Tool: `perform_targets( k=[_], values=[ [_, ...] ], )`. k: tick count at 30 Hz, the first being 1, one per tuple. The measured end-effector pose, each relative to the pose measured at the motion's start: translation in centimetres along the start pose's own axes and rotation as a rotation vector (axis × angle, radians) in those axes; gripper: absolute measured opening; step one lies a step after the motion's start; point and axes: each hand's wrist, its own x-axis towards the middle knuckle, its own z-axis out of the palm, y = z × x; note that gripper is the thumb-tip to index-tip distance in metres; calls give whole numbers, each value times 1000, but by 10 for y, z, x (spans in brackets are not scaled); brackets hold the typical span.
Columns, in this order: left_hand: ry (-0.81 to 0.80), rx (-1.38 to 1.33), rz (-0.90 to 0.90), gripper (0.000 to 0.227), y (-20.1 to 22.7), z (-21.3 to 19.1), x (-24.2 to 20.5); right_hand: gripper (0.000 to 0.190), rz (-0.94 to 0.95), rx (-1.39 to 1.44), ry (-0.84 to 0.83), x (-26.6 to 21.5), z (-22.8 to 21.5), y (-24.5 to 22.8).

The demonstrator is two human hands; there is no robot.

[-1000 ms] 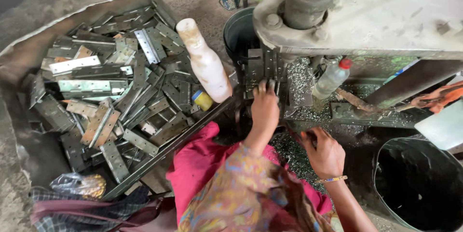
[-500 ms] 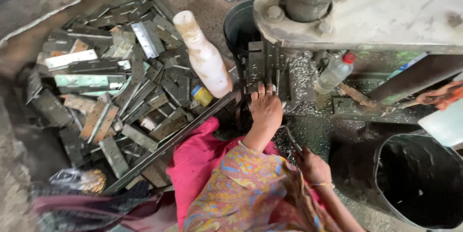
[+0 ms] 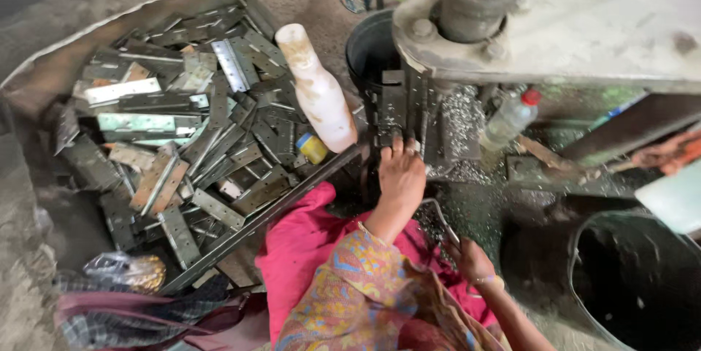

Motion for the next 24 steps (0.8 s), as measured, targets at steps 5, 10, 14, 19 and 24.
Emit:
perform_targets(
  k=[5,10,14,19,24],
  values=[
    [-198,20,0,26,9,2,20,44,24,-279,56,13,-35,2],
    [-127,117,-47,24,12,6,35,50,77,-166,82,1,-12,-11],
    [-200,1,-95,31,5,9,37,50,100,-8,-63,4,-20,-11],
    [-262,83,-99,26,8,20,42,49,115,-165,-74,12,-33,1],
    [-52,-12,-107,29,2,24,58,43,-27,21,74,7,-9,6]
  ],
)
